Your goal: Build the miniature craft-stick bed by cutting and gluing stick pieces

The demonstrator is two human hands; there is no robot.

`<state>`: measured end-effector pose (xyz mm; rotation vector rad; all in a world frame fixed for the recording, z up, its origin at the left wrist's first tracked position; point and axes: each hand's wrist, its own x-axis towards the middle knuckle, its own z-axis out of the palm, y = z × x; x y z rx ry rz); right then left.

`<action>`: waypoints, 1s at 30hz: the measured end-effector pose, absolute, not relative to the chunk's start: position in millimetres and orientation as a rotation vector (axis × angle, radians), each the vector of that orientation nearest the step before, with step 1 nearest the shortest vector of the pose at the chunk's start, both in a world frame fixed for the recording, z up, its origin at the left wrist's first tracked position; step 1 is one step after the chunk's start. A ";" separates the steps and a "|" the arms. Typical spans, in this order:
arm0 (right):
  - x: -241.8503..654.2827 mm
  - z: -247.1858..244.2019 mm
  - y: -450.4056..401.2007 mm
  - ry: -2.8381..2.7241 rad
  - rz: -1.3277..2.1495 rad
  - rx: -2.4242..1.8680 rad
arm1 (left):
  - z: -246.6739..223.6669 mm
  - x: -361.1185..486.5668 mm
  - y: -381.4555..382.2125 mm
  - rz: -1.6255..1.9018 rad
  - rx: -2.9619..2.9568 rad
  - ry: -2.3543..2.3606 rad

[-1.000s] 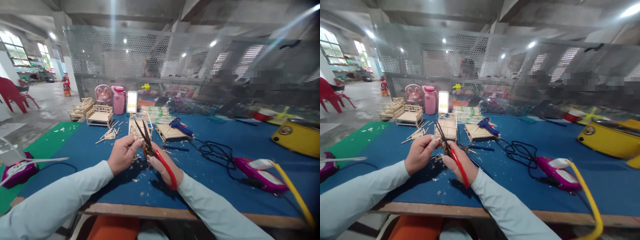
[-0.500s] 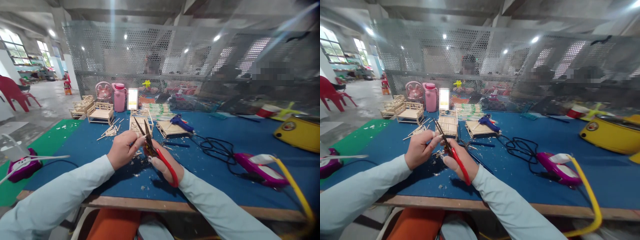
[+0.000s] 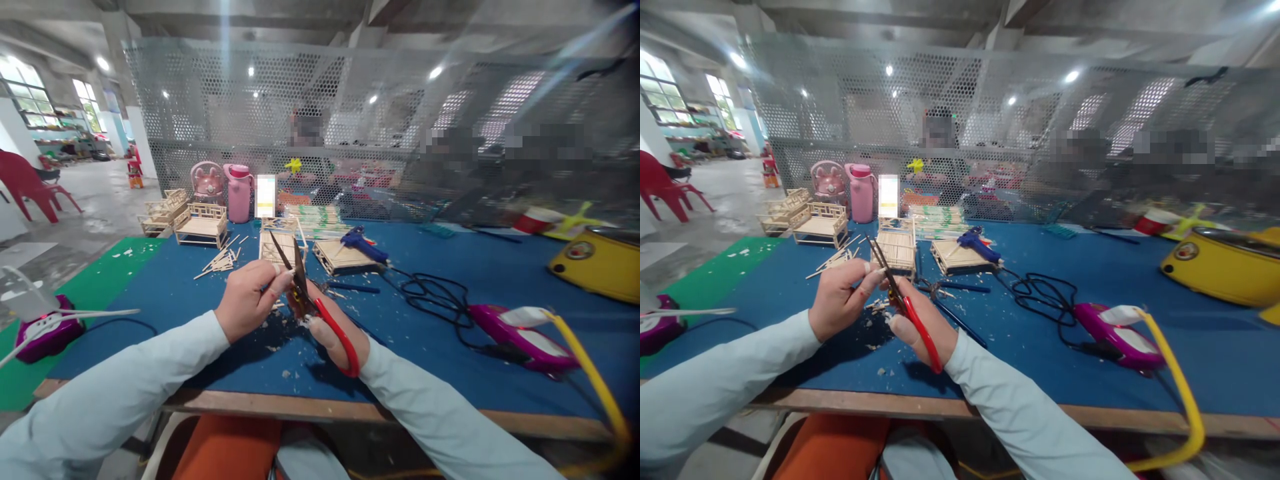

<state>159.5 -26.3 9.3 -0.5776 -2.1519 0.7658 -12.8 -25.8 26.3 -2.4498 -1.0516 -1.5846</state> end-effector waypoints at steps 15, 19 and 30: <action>157.6 12.0 -25.2 -2.156 0.705 -0.522 | 27.0 -12.0 -27.0 -1.560 -2.476 -1.115; 157.5 8.7 -25.5 -2.134 0.690 -0.621 | 27.4 -12.1 -26.9 -1.513 -2.488 -1.065; 156.4 9.5 -28.6 -2.126 0.567 -0.782 | 21.8 -13.5 -23.1 -1.493 -2.431 -1.042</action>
